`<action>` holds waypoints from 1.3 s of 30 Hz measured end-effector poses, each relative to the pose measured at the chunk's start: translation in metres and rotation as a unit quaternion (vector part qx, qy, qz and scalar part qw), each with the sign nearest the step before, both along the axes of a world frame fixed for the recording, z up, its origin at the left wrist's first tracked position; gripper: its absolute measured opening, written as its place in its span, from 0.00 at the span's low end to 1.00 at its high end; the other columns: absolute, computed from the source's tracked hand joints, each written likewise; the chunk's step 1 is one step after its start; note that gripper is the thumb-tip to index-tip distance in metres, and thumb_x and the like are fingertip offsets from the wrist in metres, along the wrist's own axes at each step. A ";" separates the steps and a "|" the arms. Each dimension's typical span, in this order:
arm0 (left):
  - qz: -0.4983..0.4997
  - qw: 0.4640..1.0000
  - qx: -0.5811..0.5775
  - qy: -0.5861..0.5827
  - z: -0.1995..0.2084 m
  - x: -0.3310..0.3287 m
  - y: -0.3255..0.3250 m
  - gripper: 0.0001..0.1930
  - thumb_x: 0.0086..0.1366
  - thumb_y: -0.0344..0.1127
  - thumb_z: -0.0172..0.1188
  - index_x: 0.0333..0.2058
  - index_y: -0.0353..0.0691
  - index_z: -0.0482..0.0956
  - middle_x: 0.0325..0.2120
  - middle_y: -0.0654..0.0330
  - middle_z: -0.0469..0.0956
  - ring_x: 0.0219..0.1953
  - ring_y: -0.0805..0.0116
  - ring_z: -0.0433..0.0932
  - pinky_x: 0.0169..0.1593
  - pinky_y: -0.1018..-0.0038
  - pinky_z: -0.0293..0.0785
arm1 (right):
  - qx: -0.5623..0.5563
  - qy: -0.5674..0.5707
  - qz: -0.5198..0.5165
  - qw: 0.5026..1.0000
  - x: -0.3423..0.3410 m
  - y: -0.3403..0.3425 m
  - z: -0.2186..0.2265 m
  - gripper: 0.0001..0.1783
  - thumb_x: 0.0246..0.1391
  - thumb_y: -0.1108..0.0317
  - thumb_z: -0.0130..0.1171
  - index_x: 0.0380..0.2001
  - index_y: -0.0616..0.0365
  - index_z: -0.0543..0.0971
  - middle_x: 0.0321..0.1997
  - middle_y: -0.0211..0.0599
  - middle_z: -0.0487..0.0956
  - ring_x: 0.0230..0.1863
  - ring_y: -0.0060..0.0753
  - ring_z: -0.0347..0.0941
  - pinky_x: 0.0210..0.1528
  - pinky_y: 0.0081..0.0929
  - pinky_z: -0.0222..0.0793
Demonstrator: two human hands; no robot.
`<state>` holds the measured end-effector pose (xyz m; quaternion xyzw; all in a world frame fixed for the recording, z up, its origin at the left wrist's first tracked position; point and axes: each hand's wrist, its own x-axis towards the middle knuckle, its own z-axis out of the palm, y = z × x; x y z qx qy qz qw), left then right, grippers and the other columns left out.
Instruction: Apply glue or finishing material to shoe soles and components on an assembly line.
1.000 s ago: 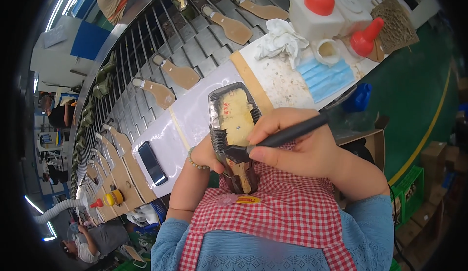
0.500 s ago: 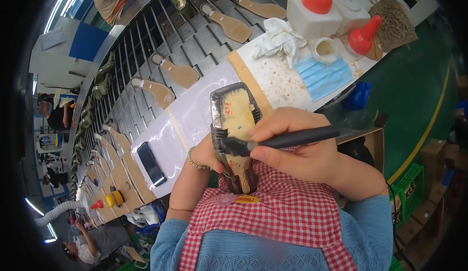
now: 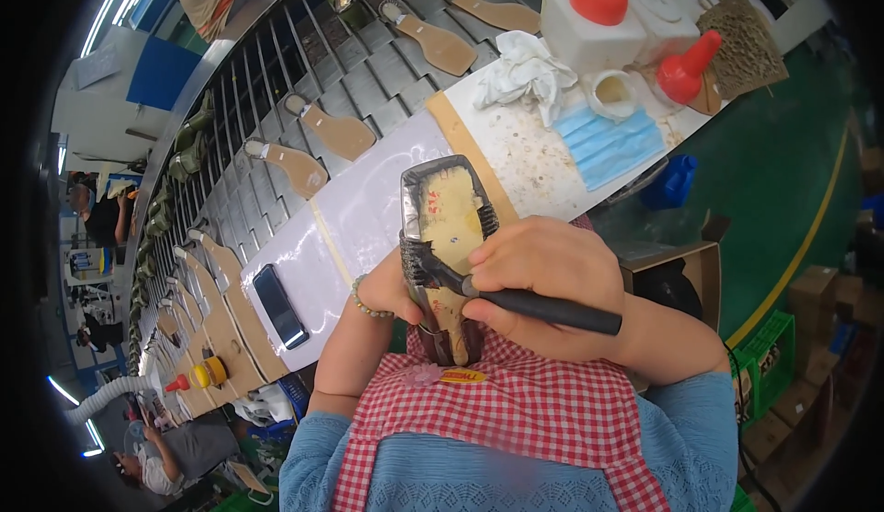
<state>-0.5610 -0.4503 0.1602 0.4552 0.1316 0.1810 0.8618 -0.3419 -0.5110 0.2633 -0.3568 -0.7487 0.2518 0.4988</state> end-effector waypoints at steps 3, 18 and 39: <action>-0.010 1.000 0.009 0.000 0.000 -0.002 0.002 0.51 0.37 0.55 0.77 0.56 0.30 0.64 0.52 0.56 0.70 0.53 0.67 0.68 0.56 0.71 0.64 | -0.078 0.017 0.049 0.996 0.005 0.001 0.004 0.11 0.39 0.74 0.69 0.28 0.60 0.77 0.31 0.39 0.79 0.33 0.40 0.78 0.34 0.29 0.73; -0.033 0.999 0.003 0.007 0.003 -0.008 0.003 0.53 0.37 0.54 0.77 0.58 0.30 0.62 0.54 0.55 0.68 0.55 0.67 0.66 0.58 0.71 0.62 | -0.168 0.076 0.096 0.978 0.011 0.010 -0.001 0.10 0.41 0.75 0.68 0.29 0.62 0.78 0.31 0.40 0.79 0.36 0.36 0.77 0.40 0.29 0.71; 0.026 0.999 -0.029 0.025 -0.027 -0.032 -0.001 0.56 0.38 0.61 0.74 0.60 0.31 0.58 0.55 0.57 0.67 0.56 0.67 0.66 0.58 0.68 0.62 | -0.189 0.060 -0.283 0.938 0.096 0.031 0.002 0.09 0.47 0.73 0.65 0.31 0.62 0.76 0.31 0.30 0.78 0.34 0.18 0.72 0.40 0.17 0.66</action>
